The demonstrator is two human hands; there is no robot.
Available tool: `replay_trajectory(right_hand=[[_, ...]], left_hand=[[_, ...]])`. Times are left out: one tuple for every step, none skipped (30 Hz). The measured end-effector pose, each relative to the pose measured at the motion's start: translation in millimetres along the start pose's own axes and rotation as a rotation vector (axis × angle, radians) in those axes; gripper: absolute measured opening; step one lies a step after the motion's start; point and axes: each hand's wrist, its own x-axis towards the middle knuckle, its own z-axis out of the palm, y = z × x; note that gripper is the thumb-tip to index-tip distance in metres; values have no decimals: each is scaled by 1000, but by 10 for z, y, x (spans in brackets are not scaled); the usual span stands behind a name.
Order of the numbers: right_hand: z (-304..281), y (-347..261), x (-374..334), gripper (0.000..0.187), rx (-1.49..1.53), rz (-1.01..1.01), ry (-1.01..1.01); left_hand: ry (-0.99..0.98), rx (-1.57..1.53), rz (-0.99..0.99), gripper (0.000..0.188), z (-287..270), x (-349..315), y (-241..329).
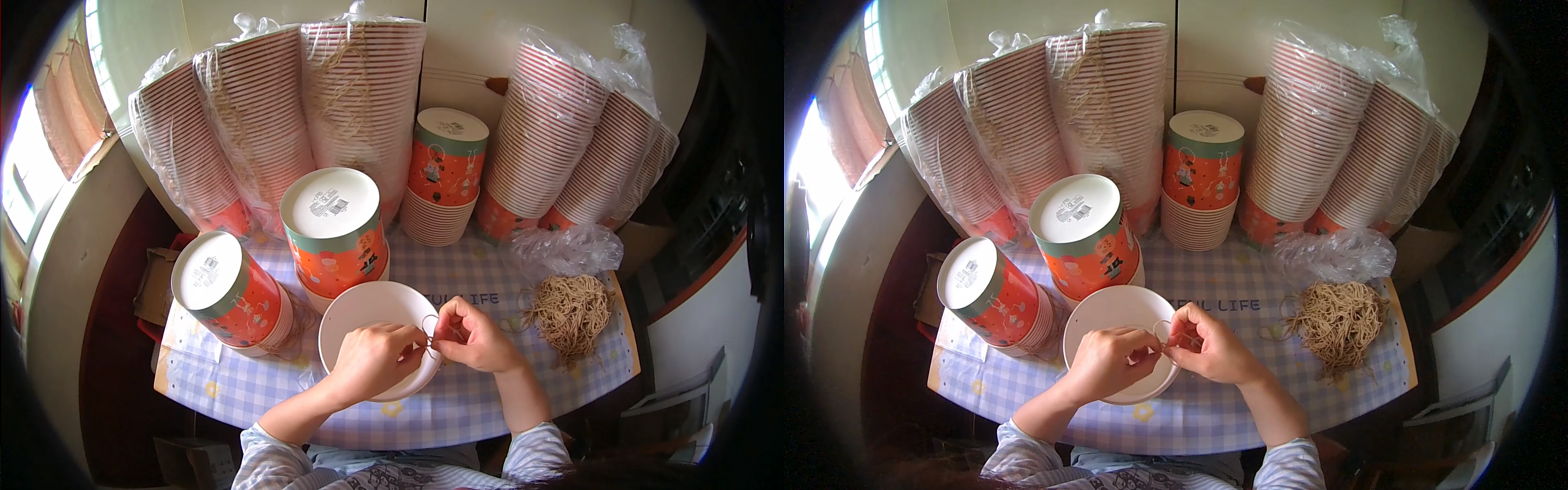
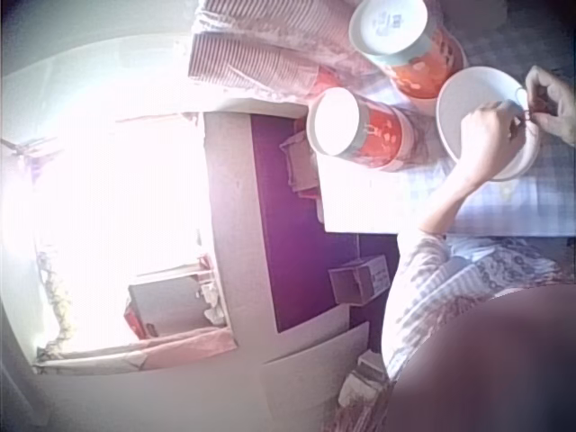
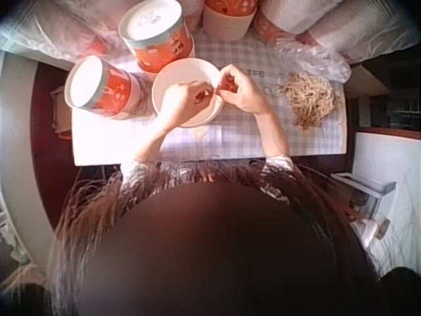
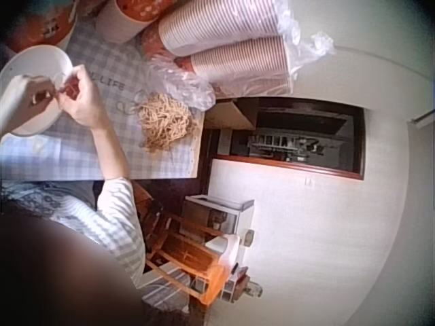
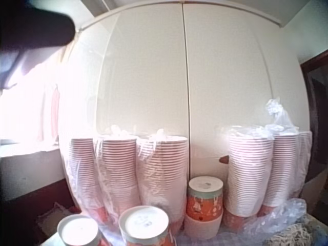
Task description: Securing paper containers with rubber bands and stacking them.
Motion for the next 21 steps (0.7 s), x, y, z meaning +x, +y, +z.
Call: replay_trajectory(right_hand=[[4,-23,-7,23,6,21,11],[5,-34,-11,22,12,42,21],[1,-28,-12,22,11,43,22],[-5,-21,-12,22,-2,46,19],[-7,-18,-13,21,-14,50,15],[-1,-25,-13,21,-15,50,15],[9,-31,-8,21,-7,50,14],[14,-32,-3,21,0,49,13],[3,-14,1,21,2,50,12],[-16,9,0,23,-18,51,0],[-27,20,-2,26,-38,52,-12],[-27,16,-6,26,-39,51,-12],[-33,20,-6,26,-28,63,-14],[-38,23,-7,26,-17,74,-16],[-43,30,-9,26,-17,74,-15],[-42,39,-12,26,-14,66,-18],[-41,43,-13,26,-10,58,-21],[-27,32,-11,26,-11,58,-22],[0,15,-9,24,0,39,-9],[15,6,-7,21,11,20,3],[14,10,-7,21,11,20,2]], left_hand=[[26,3,-7,8,3,-4,-5],[51,6,-14,8,9,-8,-10],[51,5,-13,8,18,-9,-17],[47,17,-32,9,25,-12,-21],[43,29,-51,11,31,-11,-26],[43,29,-51,11,36,-9,-32],[38,-18,-49,11,41,-6,-42],[34,-65,-48,11,45,-4,-51],[34,-64,-50,11,51,-3,-58],[64,-103,-27,11,55,-6,-59],[94,-141,-4,11,56,-8,-56],[95,-141,-3,11,48,-9,-45],[91,-176,-11,12,42,-3,-34],[88,-211,-18,13,40,3,-28],[87,-212,-18,13,50,9,-35],[90,-205,-16,13,59,12,-45],[93,-198,-14,13,64,13,-50],[93,-198,-14,13,62,13,-45],[87,-190,-19,13,58,11,-39],[82,-183,-23,12,55,9,-35],[82,-182,-24,12,52,7,-39]])
